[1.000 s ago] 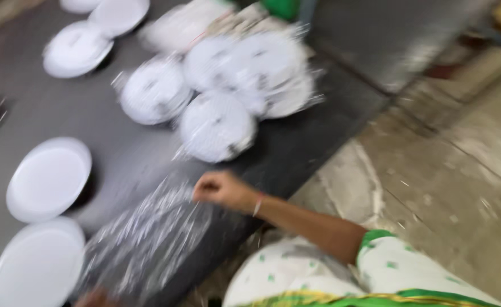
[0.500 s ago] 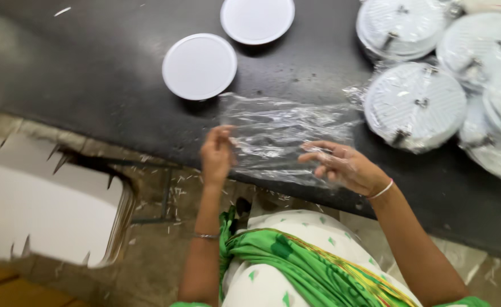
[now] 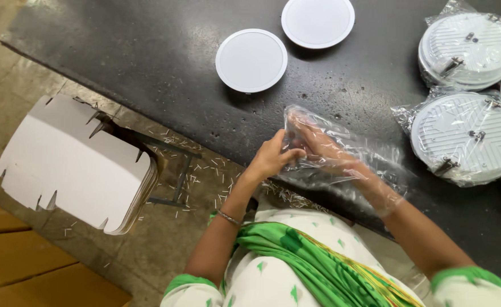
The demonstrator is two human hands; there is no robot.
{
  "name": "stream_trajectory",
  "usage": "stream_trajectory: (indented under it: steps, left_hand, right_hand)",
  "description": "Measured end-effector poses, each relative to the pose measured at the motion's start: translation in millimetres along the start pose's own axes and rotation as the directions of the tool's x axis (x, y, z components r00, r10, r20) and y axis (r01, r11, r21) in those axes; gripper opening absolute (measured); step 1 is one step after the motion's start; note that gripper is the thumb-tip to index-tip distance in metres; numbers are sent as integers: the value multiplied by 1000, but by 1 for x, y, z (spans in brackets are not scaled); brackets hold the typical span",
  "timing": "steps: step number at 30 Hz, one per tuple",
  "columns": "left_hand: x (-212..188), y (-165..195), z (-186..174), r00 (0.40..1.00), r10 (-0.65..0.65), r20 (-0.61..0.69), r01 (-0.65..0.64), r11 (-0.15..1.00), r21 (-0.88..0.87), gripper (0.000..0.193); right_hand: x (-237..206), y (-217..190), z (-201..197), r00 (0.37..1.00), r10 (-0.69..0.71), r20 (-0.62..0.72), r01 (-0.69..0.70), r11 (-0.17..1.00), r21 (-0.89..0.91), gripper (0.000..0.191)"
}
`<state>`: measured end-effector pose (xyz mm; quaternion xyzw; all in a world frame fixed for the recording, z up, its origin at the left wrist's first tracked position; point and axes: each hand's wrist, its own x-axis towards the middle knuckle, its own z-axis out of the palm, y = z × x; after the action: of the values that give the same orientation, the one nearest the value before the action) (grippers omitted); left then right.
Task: The person wraps round LED panel lights in clear plastic bags at a work table, twisting the bag closed around each light, and stacks the wrapped lights with a pile of already wrapped units. They occasionally reach into a fabric sack for supplies and handle cardboard sheets beside the table.
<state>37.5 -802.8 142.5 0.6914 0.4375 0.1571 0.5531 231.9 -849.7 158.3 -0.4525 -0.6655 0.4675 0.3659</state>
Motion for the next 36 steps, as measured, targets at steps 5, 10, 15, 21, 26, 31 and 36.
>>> stream_trajectory:
  steps: [5,10,15,21,26,31,36]
  left_hand:
    - [10,-17,-34,936,-22,-350,22,1000,-4,49]
    - [26,-49,-47,842,116,-527,-168,984,-52,30]
    - [33,-50,-41,787,38,-615,-192,964,-185,26]
    - [15,-29,-68,594,403,-696,5,864,504,30]
    - [57,-6,-7,686,658,-311,-401,698,593,57]
    - [92,-24,10,880,455,-138,-154,547,823,85]
    - [95,-43,14,870,473,-137,-167,546,821,87]
  right_hand:
    - [23,3,-16,941,-282,-186,68,698,-713,83]
    - [-17,-14,24,937,245,-250,-291,942,-167,84]
    - [-52,19,51,968,-36,-248,-156,687,-709,92]
    - [-65,74,-14,923,155,-351,-382,447,-809,90]
    - [-71,75,-11,944,85,-317,-325,393,-860,85]
    - [-89,13,-52,880,471,-59,-244,343,-907,92]
    - [-64,-59,-98,716,679,160,-323,525,-788,60]
